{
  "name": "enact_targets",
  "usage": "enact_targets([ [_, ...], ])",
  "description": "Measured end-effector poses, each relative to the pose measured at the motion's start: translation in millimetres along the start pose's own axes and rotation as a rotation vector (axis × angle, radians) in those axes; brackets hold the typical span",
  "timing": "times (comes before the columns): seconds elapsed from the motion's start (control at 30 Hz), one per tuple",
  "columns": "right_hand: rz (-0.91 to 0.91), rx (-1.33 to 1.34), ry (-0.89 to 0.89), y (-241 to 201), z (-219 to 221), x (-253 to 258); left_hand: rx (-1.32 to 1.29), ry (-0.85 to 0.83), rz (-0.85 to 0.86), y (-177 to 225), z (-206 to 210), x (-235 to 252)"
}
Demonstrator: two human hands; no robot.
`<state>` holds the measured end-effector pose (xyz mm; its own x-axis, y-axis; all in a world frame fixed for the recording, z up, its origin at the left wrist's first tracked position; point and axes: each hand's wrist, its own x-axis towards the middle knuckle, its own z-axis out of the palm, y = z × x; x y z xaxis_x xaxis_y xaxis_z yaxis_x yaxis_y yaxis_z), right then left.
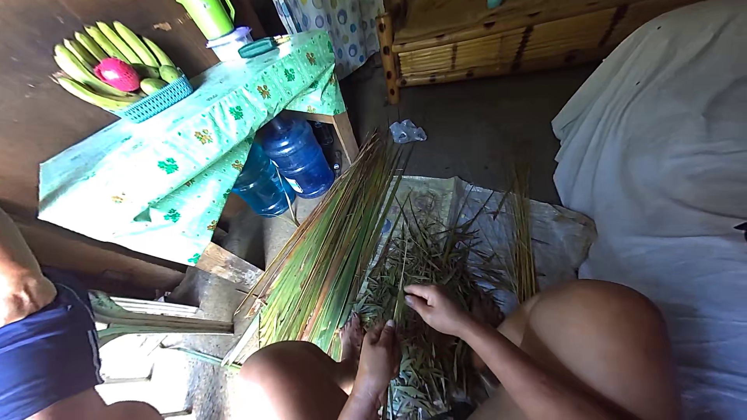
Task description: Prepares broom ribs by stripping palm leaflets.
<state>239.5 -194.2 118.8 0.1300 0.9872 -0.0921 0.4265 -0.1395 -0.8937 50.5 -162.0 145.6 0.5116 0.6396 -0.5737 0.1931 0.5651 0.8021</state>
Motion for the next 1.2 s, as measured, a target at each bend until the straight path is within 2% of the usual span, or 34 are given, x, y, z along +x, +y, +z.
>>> enact_targets([
  [0.13,0.153,0.192,0.112,6.6,-14.7,9.4,0.014,-0.021,-0.030,-1.7,-3.5,-9.8],
  [0.23,0.242,0.441,-0.028,-7.3,-14.5,0.7,0.017,-0.006,-0.017,-4.3,-5.8,-8.2],
  [0.33,0.276,0.538,-0.175,-13.6,-1.1,-6.1,0.032,-0.015,-0.016,-2.5,-3.9,-8.1],
  [0.4,0.271,0.548,-0.137,-12.5,-1.4,-3.1,0.037,-0.057,-0.005,-3.9,-5.4,-10.5],
  [0.47,0.285,0.563,-0.021,-9.2,-8.9,3.1,0.044,-0.114,0.015,-8.0,-10.2,-14.1],
  [0.57,0.292,0.511,0.040,-6.2,-16.0,5.4,0.047,-0.137,0.055,-16.2,-15.5,-16.3],
  [0.73,0.050,0.149,-0.259,-20.3,2.2,-21.0,0.032,-0.029,0.037,-12.5,-17.0,-11.6],
  [0.83,-0.070,0.040,-0.242,-18.4,6.3,-23.1,0.032,-0.024,0.057,-14.6,-14.6,-10.7],
  [0.93,-0.049,0.003,-0.149,-8.8,-1.8,-12.8,0.038,-0.003,0.083,-16.2,-14.7,-13.3],
  [1.1,0.119,0.023,0.082,8.9,-20.8,8.3,0.109,-0.030,0.121,-18.7,-16.5,-20.4],
  [1.2,0.118,0.129,0.002,-1.4,-21.5,3.5,0.178,0.045,0.134,-20.6,-19.4,-13.6],
])
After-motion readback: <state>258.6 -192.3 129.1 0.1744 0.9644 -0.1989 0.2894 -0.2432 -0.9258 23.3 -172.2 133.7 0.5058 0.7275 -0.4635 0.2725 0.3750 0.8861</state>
